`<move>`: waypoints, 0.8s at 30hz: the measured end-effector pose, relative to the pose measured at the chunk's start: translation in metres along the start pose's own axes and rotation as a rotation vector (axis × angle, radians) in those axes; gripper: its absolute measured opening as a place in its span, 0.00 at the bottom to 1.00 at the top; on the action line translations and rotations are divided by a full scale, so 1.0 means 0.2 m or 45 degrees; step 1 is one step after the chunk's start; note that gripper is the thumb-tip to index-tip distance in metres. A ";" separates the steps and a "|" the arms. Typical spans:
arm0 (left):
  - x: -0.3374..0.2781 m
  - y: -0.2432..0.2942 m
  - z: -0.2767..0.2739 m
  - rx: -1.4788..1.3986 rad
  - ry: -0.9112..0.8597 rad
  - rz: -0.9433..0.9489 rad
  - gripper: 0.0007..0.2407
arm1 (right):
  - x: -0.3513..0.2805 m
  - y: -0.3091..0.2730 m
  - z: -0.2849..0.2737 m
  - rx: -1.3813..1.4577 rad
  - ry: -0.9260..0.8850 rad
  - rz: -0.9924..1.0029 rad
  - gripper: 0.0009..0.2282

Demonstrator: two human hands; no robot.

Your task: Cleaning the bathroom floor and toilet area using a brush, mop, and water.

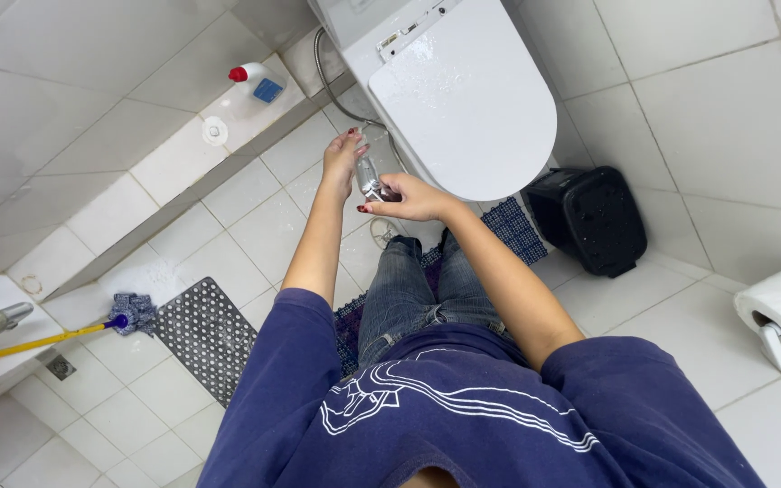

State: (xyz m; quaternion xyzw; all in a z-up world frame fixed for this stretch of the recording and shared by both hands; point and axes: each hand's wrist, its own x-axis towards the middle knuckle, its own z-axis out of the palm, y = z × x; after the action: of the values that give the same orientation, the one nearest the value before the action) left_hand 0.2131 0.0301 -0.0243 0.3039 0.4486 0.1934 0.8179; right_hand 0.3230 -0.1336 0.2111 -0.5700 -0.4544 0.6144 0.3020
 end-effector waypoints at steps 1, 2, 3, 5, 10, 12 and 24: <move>-0.03 0.03 0.04 0.188 0.051 0.092 0.15 | -0.01 0.03 -0.01 -0.016 0.092 -0.073 0.16; -0.06 0.06 0.08 0.377 0.103 0.181 0.16 | -0.02 0.07 -0.02 -0.028 0.185 -0.144 0.16; -0.07 0.07 0.10 0.383 0.100 0.179 0.16 | -0.04 0.06 -0.03 -0.024 0.190 -0.144 0.16; -0.08 0.08 0.14 1.010 0.238 0.400 0.21 | -0.09 0.04 -0.07 0.026 0.338 -0.122 0.16; -0.25 0.16 0.34 1.479 0.168 0.654 0.28 | -0.25 0.02 -0.21 0.181 0.487 -0.232 0.15; -0.32 0.16 0.45 1.562 0.083 0.703 0.31 | -0.33 0.03 -0.28 0.249 0.532 -0.301 0.15; -0.59 -0.13 1.20 1.211 -0.626 0.248 0.19 | -0.58 0.13 -0.76 0.742 0.652 -0.379 0.11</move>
State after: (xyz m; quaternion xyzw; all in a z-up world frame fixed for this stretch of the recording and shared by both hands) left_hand 0.3563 -0.1369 0.1298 0.7168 0.2518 -0.0328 0.6493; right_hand 0.4947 -0.2159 0.2463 -0.5233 -0.2491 0.5052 0.6395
